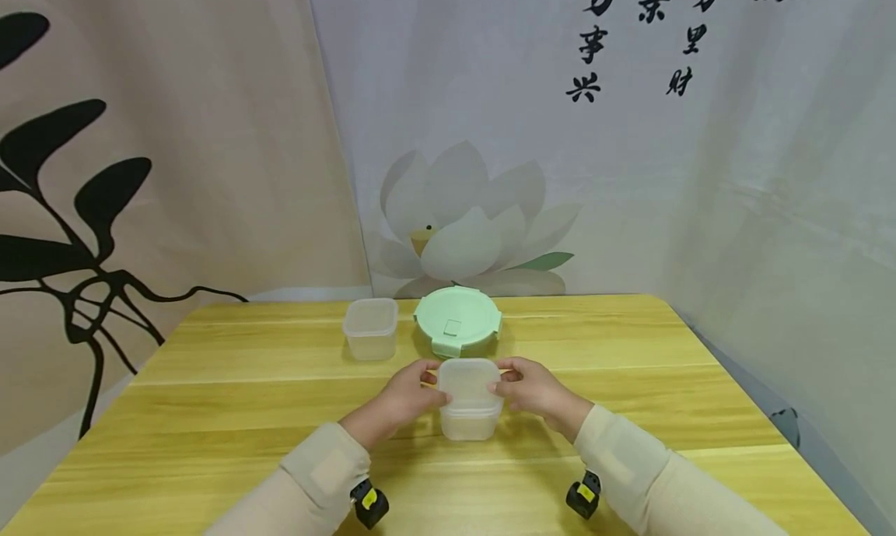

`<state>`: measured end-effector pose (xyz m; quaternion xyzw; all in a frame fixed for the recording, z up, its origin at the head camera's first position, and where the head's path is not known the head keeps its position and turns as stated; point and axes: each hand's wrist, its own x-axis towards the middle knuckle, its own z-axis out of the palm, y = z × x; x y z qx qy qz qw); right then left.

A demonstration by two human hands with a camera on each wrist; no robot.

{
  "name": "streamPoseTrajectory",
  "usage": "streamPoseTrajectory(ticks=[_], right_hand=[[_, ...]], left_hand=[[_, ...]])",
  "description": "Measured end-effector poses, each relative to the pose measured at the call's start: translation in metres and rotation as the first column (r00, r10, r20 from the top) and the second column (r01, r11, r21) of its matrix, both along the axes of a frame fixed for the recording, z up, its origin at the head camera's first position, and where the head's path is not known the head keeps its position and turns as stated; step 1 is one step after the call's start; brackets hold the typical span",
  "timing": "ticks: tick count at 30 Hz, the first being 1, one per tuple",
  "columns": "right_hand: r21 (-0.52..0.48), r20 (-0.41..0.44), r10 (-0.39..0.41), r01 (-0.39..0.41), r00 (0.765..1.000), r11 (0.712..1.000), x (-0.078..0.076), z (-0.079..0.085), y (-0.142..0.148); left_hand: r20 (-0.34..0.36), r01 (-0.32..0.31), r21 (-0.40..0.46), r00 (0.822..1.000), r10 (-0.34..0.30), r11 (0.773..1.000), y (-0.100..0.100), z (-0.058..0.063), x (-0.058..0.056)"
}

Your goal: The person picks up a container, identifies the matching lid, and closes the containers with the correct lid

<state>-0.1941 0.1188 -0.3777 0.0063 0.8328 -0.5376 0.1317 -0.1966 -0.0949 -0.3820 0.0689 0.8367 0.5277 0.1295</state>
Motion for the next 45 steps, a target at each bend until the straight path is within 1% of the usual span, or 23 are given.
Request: streamPoseTrajectory(ticks=[3, 12, 18, 22, 26, 31, 37, 40, 43, 45], right_hand=[[-0.006, -0.006, 0.010, -0.010, 1.000, 1.000, 0.001, -0.001, 0.000], [-0.007, -0.026, -0.001, 0.000, 1.000, 1.000, 0.005, -0.006, -0.003], [0.001, -0.033, 0.005, -0.005, 0.999, 1.000, 0.006, -0.003, -0.004], [0.004, -0.019, -0.004, 0.004, 1.000, 1.000, 0.005, -0.004, -0.003], [-0.011, 0.004, -0.019, 0.019, 1.000, 1.000, 0.004, -0.005, -0.002], [-0.025, 0.018, 0.003, -0.003, 1.000, 1.000, 0.000, -0.007, 0.001], [-0.054, 0.055, 0.045, -0.042, 0.997, 0.998, -0.004, -0.008, 0.006], [-0.063, 0.075, 0.032, -0.027, 0.997, 0.998, -0.009, -0.007, 0.008], [-0.078, 0.087, 0.000, 0.007, 0.996, 0.997, -0.015, -0.008, 0.006], [-0.092, 0.095, -0.006, 0.015, 0.995, 0.996, -0.019, -0.010, 0.004]], left_hand=[[-0.013, 0.015, 0.015, 1.000, -0.015, 1.000, -0.001, -0.002, 0.001], [-0.060, 0.062, 0.040, 0.996, -0.060, 0.997, -0.003, -0.009, 0.004], [-0.069, 0.062, 0.035, 0.996, -0.060, 0.997, -0.001, -0.008, 0.006], [-0.068, 0.062, 0.039, 0.996, -0.060, 0.997, -0.001, -0.007, 0.007], [-0.062, 0.059, 0.056, 0.997, -0.055, 0.997, -0.002, -0.008, 0.007], [-0.017, 0.033, 0.062, 0.999, -0.032, 0.998, -0.003, -0.009, 0.005], [0.037, -0.008, 0.032, 0.999, 0.007, 0.999, -0.001, -0.006, -0.004], [0.049, -0.030, 0.042, 0.998, 0.028, 0.999, 0.002, -0.007, -0.010], [0.073, -0.066, 0.080, 0.996, 0.060, 0.995, 0.005, -0.009, -0.017], [0.091, -0.088, 0.108, 0.993, 0.079, 0.990, 0.007, -0.010, -0.020]])
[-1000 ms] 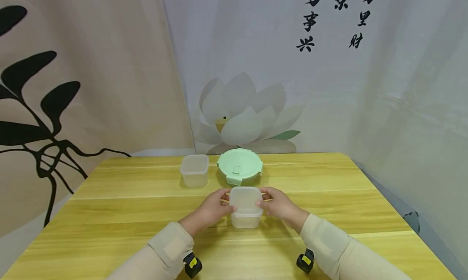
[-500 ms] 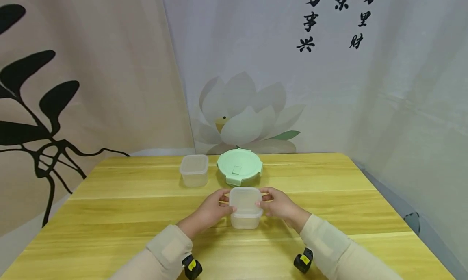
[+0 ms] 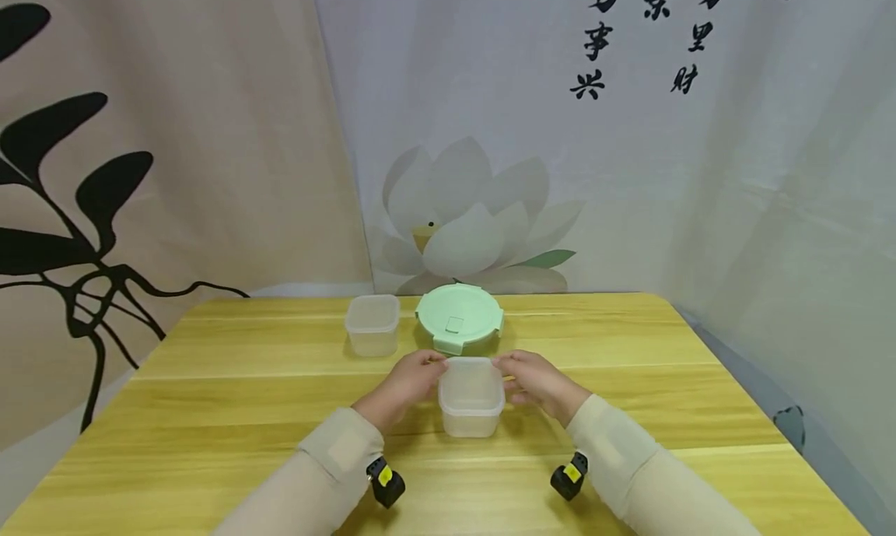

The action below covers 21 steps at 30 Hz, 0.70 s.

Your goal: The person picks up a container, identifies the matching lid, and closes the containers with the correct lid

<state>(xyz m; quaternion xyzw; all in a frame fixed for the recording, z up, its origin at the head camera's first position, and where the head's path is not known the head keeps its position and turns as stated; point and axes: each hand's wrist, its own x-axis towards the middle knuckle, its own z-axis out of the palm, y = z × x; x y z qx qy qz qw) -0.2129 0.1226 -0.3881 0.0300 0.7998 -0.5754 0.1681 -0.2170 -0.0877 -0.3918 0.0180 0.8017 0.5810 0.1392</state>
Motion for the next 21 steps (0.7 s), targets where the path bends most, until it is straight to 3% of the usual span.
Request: streamPoseTrajectory(ticks=[12, 21], right_hand=[[-0.021, 0.018, 0.010, -0.010, 1.000, 1.000, -0.006, -0.010, -0.009], [-0.017, 0.037, 0.048, -0.047, 0.998, 0.999, -0.010, -0.010, -0.008]], left_hand=[[0.011, -0.036, 0.050, 0.999, 0.035, 0.998, 0.006, -0.003, -0.007], [0.075, -0.068, 0.062, 0.995, 0.063, 0.996, 0.009, -0.004, -0.011]])
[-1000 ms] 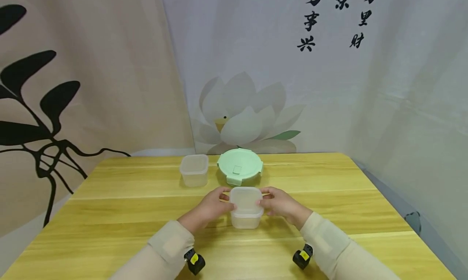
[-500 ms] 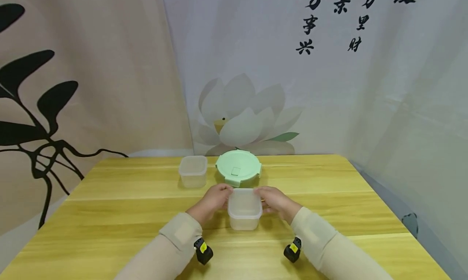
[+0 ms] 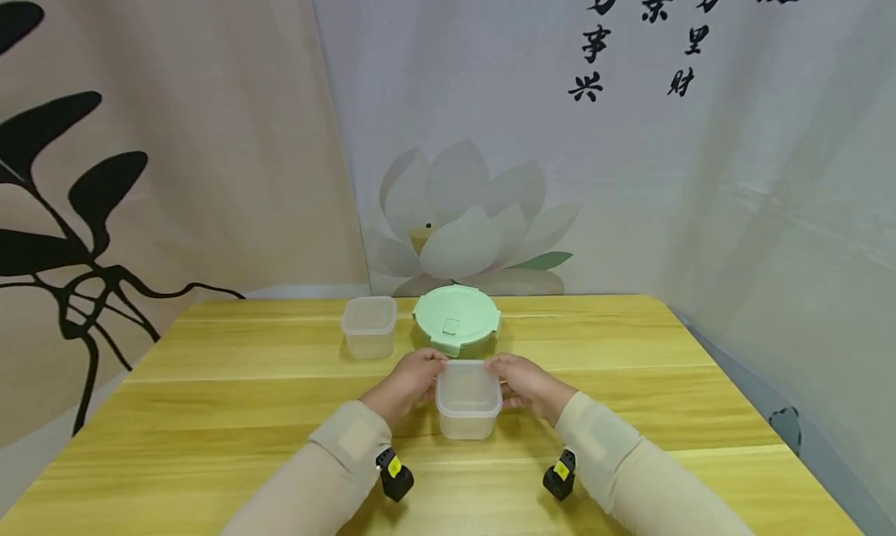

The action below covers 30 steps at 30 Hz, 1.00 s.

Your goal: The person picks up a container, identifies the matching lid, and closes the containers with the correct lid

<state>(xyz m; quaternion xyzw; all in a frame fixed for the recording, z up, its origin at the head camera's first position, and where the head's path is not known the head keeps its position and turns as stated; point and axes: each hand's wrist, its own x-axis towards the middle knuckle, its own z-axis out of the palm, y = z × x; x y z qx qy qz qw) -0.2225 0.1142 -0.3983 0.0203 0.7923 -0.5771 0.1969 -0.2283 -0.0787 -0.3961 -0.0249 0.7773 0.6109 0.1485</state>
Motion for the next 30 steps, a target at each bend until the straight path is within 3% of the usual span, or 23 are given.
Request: streamPoseTrajectory(ticks=[6, 17, 23, 27, 30], right_hand=[[-0.003, 0.026, 0.002, -0.002, 1.000, 1.000, 0.000, 0.001, 0.000], [0.014, 0.008, -0.005, 0.005, 1.000, 1.000, 0.000, 0.001, 0.001], [-0.049, 0.005, -0.016, 0.016, 1.000, 0.999, 0.000, 0.000, 0.001], [-0.060, 0.003, -0.037, 0.038, 0.999, 0.997, 0.005, -0.002, 0.001], [-0.045, 0.003, -0.035, 0.035, 0.999, 0.998, 0.013, -0.001, 0.002]], left_hand=[[0.045, 0.012, -0.002, 0.999, -0.012, 1.000, 0.000, 0.003, -0.002], [0.034, 0.004, 0.018, 0.999, -0.005, 1.000, 0.002, 0.004, -0.003], [0.049, -0.015, 0.039, 0.999, 0.013, 0.999, 0.001, 0.004, -0.005], [0.028, -0.016, 0.069, 1.000, 0.014, 0.997, 0.002, 0.002, -0.001], [-0.010, -0.011, 0.020, 1.000, 0.011, 1.000, 0.001, 0.003, 0.006]])
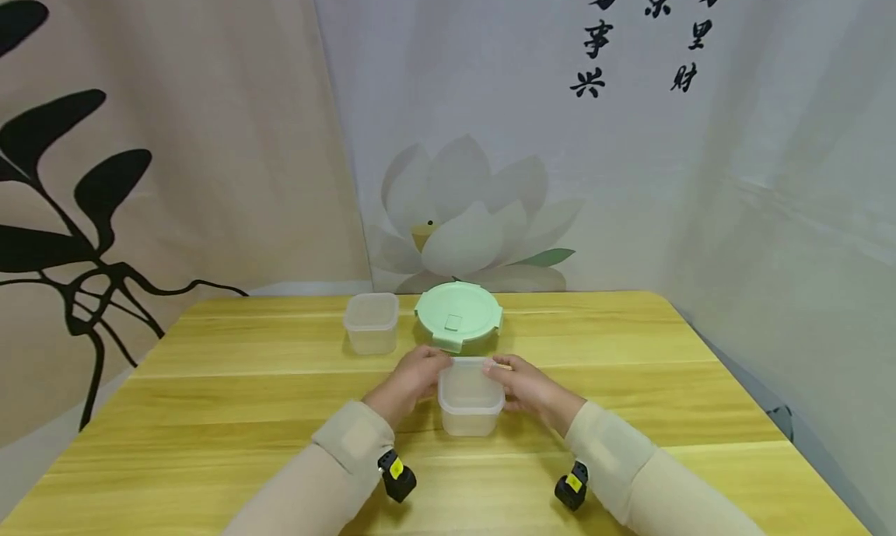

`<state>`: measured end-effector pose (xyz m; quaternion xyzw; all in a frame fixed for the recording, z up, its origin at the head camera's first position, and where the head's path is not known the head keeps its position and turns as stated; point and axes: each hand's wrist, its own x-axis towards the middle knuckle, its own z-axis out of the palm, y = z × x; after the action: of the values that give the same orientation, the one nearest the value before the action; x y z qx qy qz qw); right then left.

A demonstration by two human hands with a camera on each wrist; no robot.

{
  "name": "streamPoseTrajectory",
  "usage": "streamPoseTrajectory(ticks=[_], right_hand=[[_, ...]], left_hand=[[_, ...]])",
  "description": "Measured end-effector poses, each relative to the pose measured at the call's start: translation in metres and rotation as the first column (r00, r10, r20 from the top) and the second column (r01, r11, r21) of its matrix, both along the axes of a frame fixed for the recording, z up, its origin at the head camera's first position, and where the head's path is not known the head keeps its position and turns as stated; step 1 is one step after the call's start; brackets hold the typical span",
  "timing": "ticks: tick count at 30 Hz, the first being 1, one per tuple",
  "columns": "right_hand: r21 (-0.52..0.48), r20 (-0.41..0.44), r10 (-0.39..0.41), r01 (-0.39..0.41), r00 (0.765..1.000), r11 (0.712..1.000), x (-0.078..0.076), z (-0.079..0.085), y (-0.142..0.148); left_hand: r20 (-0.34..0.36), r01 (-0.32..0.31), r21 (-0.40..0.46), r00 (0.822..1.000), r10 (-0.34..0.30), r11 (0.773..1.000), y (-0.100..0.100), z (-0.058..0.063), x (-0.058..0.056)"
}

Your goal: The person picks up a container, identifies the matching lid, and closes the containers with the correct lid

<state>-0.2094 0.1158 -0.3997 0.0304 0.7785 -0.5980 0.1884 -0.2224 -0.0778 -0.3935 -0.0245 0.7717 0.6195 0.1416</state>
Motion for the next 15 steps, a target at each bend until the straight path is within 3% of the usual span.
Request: streamPoseTrajectory(ticks=[5, 15], right_hand=[[0.016, -0.013, 0.016, -0.016, 1.000, 1.000, 0.012, 0.004, 0.003], [0.004, -0.027, 0.100, -0.100, 0.995, 0.995, 0.021, 0.004, 0.011]], left_hand=[[-0.051, 0.072, -0.082, 0.996, -0.077, 0.994, -0.003, 0.003, 0.016], [-0.065, 0.179, -0.023, 0.981, -0.180, 0.984, -0.009, 0.001, 0.030]])
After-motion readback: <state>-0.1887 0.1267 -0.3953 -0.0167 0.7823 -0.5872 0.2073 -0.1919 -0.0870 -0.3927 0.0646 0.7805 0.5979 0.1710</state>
